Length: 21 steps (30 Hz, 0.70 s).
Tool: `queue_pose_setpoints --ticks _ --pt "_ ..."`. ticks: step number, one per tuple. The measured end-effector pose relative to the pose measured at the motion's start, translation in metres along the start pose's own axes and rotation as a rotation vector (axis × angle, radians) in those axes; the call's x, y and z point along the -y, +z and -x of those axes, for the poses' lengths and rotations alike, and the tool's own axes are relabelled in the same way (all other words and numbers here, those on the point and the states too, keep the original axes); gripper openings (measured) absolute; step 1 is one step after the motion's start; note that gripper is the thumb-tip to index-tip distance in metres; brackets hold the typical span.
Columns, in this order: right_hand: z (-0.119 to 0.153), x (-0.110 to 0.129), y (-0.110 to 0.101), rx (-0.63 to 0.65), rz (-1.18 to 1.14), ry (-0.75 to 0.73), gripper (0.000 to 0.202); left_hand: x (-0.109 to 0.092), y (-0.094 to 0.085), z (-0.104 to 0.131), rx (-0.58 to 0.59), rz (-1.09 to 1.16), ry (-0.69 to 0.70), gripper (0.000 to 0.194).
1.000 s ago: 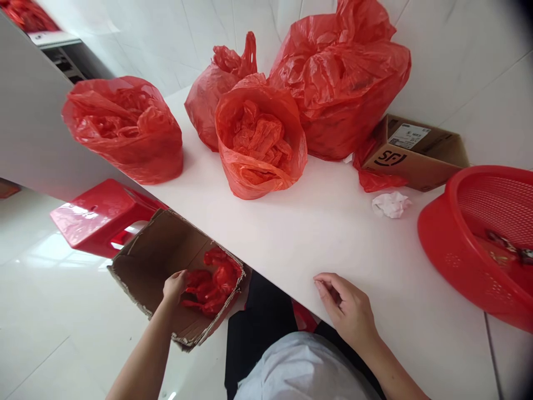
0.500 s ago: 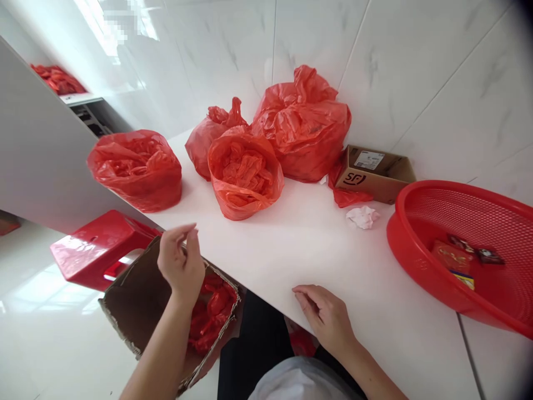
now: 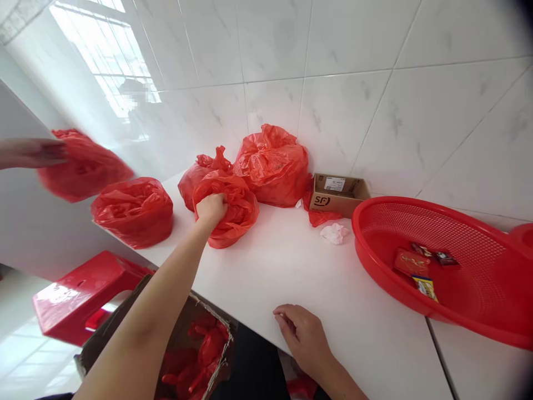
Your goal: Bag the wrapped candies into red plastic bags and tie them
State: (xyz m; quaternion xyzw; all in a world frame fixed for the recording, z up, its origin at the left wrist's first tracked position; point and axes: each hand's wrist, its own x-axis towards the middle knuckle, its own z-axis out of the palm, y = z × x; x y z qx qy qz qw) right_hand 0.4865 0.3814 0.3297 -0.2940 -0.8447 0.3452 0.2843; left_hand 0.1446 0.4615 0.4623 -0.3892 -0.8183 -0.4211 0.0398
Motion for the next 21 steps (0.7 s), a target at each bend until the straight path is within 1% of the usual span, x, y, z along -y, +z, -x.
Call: queue_pose_setpoints --ticks 3,5,7,8,10,12,13,14,15,16,17,18,19,20,21 --pt "0.001 0.000 0.001 0.000 -0.008 -0.010 0.028 -0.008 -0.026 0.005 -0.195 0.204 0.027 0.014" --pt "0.001 -0.001 0.003 0.013 -0.011 -0.001 0.028 -0.015 -0.044 0.012 -0.324 0.381 0.044 0.017" --pt "0.001 -0.002 0.003 0.031 -0.058 0.045 0.028 -0.022 -0.054 0.029 -0.386 0.554 0.046 0.019" --pt "-0.001 -0.003 0.002 0.038 -0.107 0.085 0.029 -0.025 -0.056 0.043 -0.382 0.627 0.042 0.020" --pt "-0.006 -0.003 -0.006 0.008 -0.249 0.175 0.030 -0.030 -0.051 0.081 -0.317 0.735 0.025 0.021" --pt "-0.014 0.000 -0.020 -0.079 -0.423 0.247 0.037 -0.036 -0.036 0.131 -0.202 0.794 0.013 0.022" --pt "-0.019 0.002 -0.029 -0.114 -0.516 0.273 0.041 -0.039 -0.026 0.158 -0.096 0.815 -0.005 0.022" --pt "-0.023 0.006 -0.038 -0.133 -0.607 0.294 0.046 -0.043 -0.015 0.184 0.071 0.857 -0.039 0.020" --pt "-0.028 0.009 -0.046 -0.127 -0.689 0.303 0.048 -0.045 -0.005 0.208 0.250 0.890 -0.070 0.018" --pt "-0.031 0.012 -0.054 -0.093 -0.751 0.303 0.048 -0.048 0.005 0.229 0.348 0.895 -0.069 0.017" --pt "-0.034 0.014 -0.060 -0.055 -0.788 0.300 0.045 -0.049 0.014 0.245 0.422 0.902 -0.062 0.017" --pt "-0.037 0.015 -0.066 -0.039 -0.798 0.299 0.040 -0.048 0.020 0.256 0.466 0.906 -0.058 0.018" --pt "-0.039 0.014 -0.070 -0.065 -0.788 0.302 0.036 -0.046 0.024 0.263 0.471 0.910 -0.056 0.019" --pt "-0.040 0.011 -0.075 -0.126 -0.771 0.309 0.033 -0.042 0.026 0.264 0.456 0.915 -0.065 0.020" --pt "-0.041 0.007 -0.079 -0.219 -0.764 0.317 0.032 -0.035 0.026 0.263 0.421 0.919 -0.085 0.020"
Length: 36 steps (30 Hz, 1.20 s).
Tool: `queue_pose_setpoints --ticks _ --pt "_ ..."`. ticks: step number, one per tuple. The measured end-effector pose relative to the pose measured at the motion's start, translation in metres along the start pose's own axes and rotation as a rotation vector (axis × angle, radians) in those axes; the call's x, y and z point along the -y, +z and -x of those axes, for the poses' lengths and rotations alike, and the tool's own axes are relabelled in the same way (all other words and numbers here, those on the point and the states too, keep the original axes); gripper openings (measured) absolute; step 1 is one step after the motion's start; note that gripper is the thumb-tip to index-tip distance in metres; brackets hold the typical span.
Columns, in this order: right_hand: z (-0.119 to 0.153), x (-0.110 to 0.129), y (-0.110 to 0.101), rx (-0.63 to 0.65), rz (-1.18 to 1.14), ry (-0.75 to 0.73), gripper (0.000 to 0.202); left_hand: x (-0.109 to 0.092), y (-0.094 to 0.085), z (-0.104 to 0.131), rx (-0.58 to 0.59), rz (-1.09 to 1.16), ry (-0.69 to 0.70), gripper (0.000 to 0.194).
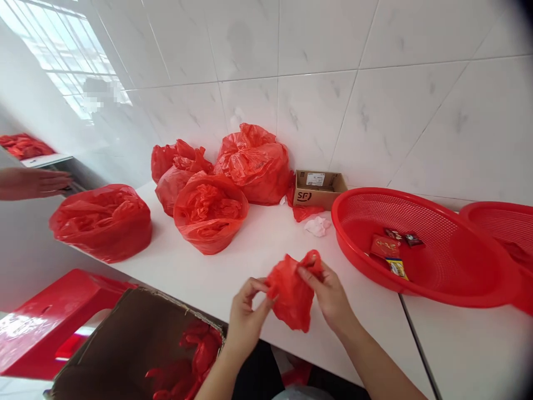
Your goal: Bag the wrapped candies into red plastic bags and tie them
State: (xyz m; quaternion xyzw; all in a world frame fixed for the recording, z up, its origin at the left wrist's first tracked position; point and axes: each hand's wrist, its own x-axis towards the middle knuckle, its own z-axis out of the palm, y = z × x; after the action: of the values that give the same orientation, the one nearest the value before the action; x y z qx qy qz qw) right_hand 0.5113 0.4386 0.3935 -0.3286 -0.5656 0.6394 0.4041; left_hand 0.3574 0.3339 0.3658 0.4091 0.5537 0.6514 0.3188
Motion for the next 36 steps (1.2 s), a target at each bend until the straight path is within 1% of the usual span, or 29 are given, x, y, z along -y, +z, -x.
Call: queue_pose_setpoints --ticks 2,3,5,7,9,10,11,12,13,14,15,16,18,20,22,23,24,25,26,27,28,29,31,32,34,36 --pt "-0.005 0.001 -0.014 -0.189 -0.069 -0.071 0.030 0.004 -0.020 -0.006 -0.110 0.010 -0.005 0.022" --pt "-0.007 0.002 -0.022 -0.251 -0.113 -0.105 0.028 0.005 -0.031 -0.010 -0.166 0.009 -0.009 0.024" --pt "-0.010 0.005 -0.035 -0.315 -0.187 -0.143 0.023 0.006 -0.053 -0.015 -0.263 -0.006 -0.016 0.026" --pt "-0.010 0.010 -0.043 -0.346 -0.213 -0.161 0.020 0.003 -0.064 -0.015 -0.338 -0.037 -0.019 0.026" --pt "-0.008 0.015 -0.044 -0.352 -0.191 -0.176 0.017 -0.005 -0.063 -0.011 -0.418 -0.065 0.010 0.024" --pt "-0.007 0.018 -0.042 -0.338 -0.164 -0.189 0.016 -0.011 -0.058 -0.007 -0.463 -0.088 0.076 0.024" --pt "-0.005 0.021 -0.039 -0.309 -0.130 -0.210 0.014 -0.020 -0.051 -0.003 -0.500 -0.126 0.186 0.024" --pt "-0.003 0.024 -0.035 -0.267 -0.091 -0.240 0.013 -0.029 -0.042 0.000 -0.511 -0.194 0.323 0.025" --pt "-0.001 0.029 -0.030 -0.213 -0.052 -0.273 0.011 -0.039 -0.033 0.001 -0.480 -0.296 0.476 0.026" --pt "0.001 0.033 -0.024 -0.147 -0.015 -0.305 0.010 -0.049 -0.024 0.001 -0.399 -0.422 0.603 0.026" --pt "0.003 0.038 -0.019 -0.073 0.015 -0.329 0.010 -0.057 -0.015 -0.002 -0.287 -0.551 0.689 0.026" --pt "0.005 0.042 -0.015 0.012 0.038 -0.339 0.010 -0.064 -0.008 -0.007 -0.171 -0.646 0.730 0.026" --pt "0.009 0.049 -0.007 0.195 0.068 -0.320 0.012 -0.069 0.003 -0.019 0.022 -0.741 0.723 0.024" --pt "0.013 0.051 -0.004 0.339 0.084 -0.277 0.013 -0.064 0.013 -0.029 0.207 -0.788 0.678 0.022" --pt "0.016 0.049 -0.005 0.408 0.113 -0.241 0.012 -0.048 0.025 -0.034 0.440 -0.881 0.605 0.021" --pt "0.018 0.048 -0.007 0.420 0.131 -0.230 0.012 -0.038 0.030 -0.034 0.540 -0.931 0.554 0.025" --pt "0.021 0.047 -0.010 0.428 0.155 -0.224 0.012 -0.027 0.035 -0.035 0.602 -0.972 0.496 0.029" --pt "0.024 0.047 -0.014 0.436 0.190 -0.218 0.012 -0.016 0.037 -0.036 0.616 -0.999 0.434 0.029" --pt "0.026 0.047 -0.019 0.446 0.243 -0.221 0.013 -0.007 0.036 -0.039 0.588 -1.020 0.369 0.024" --pt "0.029 0.048 -0.026 0.455 0.314 -0.232 0.015 0.001 0.033 -0.044 0.533 -1.041 0.311 0.019" --pt "0.032 0.050 -0.034 0.464 0.399 -0.243 0.018 0.006 0.026 -0.050 0.463 -1.062 0.261 0.018" --pt "0.033 0.052 -0.042 0.463 0.495 -0.253 0.020 0.009 0.016 -0.058 0.386 -1.085 0.219 0.023" --pt "0.035 0.054 -0.059 0.435 0.686 -0.266 0.025 0.008 -0.008 -0.072 0.264 -1.119 0.158 0.028" --pt "0.034 0.054 -0.066 0.410 0.773 -0.267 0.027 0.005 -0.019 -0.077 0.235 -1.129 0.137 0.030" --pt "0.031 0.051 -0.074 0.352 0.950 -0.273 0.033 -0.004 -0.033 -0.078 0.235 -1.132 0.108 0.031" --pt "0.026 0.046 -0.069 0.288 1.126 -0.338 0.033 -0.014 -0.033 -0.071 0.291 -1.110 0.094 0.035"
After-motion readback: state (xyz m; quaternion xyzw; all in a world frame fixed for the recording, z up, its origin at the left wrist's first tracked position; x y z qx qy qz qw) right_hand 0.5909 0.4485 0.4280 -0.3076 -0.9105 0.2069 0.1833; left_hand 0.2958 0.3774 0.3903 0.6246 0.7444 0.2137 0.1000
